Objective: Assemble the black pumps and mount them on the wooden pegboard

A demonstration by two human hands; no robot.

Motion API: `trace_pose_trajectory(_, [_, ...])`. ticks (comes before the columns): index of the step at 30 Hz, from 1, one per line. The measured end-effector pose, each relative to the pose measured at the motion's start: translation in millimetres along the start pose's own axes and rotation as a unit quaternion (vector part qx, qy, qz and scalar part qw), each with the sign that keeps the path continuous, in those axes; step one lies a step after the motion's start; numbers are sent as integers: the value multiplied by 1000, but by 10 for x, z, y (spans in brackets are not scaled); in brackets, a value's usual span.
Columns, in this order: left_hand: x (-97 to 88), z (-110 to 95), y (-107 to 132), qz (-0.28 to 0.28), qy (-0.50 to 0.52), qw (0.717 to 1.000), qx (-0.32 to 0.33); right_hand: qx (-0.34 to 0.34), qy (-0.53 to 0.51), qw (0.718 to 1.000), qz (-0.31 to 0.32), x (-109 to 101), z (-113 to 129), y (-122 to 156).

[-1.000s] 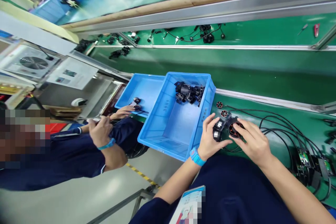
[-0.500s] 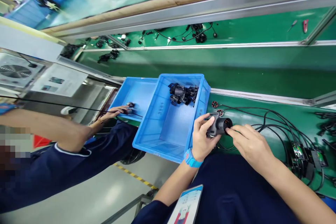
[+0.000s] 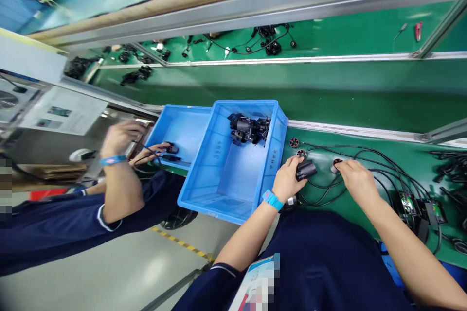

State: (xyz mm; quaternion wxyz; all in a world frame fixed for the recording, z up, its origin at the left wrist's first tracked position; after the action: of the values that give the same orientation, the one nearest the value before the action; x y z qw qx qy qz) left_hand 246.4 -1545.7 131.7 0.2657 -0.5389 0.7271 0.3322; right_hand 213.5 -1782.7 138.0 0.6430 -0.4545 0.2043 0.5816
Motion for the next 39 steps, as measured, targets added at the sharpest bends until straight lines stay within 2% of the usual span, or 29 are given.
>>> trace_pose_trajectory(2, [101, 35, -17, 28, 171, 983, -53, -26, -5, 999, -19, -136, 110, -30])
trace_pose_trajectory(4, [227, 41, 38, 71, 353, 927, -108, -50, -44, 997, -49, -328, 261, -79])
trace_pose_trajectory(6, [327, 1, 125, 109, 477, 862, -131, -69, -83, 991, -74, -509, 395, -126])
trace_pose_trajectory(8, [370, -58, 202, 132, 528, 829, -132, -88, -104, 987, -81, -641, 489, -160])
trace_pose_trajectory(14, [248, -205, 260, 174, 566, 799, -103, -148, -147, 978, -23, -889, 595, -264])
trace_pose_trajectory(19, [75, -306, 224, 196, 546, 813, -47, -177, -145, 974, -1, -1021, 665, -326])
trace_pose_trajectory(22, [10, -376, 213, 147, 522, 840, -16, -177, -125, 976, 3, -986, 733, -292])
trace_pose_trajectory(25, [-39, -424, 220, 79, 506, 859, 9, -127, -130, 983, -15, -936, 768, -284])
trace_pose_trajectory(29, [-82, -489, 241, 64, 502, 861, 40, -59, -152, 987, -13, -854, 791, -297])
trace_pose_trajectory(31, [-108, -527, 243, 55, 493, 866, 58, -63, -132, 989, -25, -805, 819, -279])
trace_pose_trajectory(34, [-159, -584, 242, 10, 474, 876, 86, -112, -78, 990, -45, -730, 878, -224])
trace_pose_trajectory(36, [-181, -621, 248, -9, 463, 881, 97, -118, -59, 990, -53, -708, 891, -201])
trace_pose_trajectory(39, [-188, -663, 258, -3, 454, 884, 113, -106, -88, 989, -59, -729, 891, -200])
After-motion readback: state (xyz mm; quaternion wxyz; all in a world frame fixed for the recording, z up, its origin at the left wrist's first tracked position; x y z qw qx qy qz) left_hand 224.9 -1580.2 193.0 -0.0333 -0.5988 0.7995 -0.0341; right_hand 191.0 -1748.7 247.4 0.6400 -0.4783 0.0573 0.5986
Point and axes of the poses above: each hand's wrist, its own y-axis away from the middle knuckle, its own x-axis out of the palm, z = x × y, the point moved 4 cm from there along -y, towards the middle knuckle, and after that the axes turned 9 degrees about -z, right-handed, at the moved point
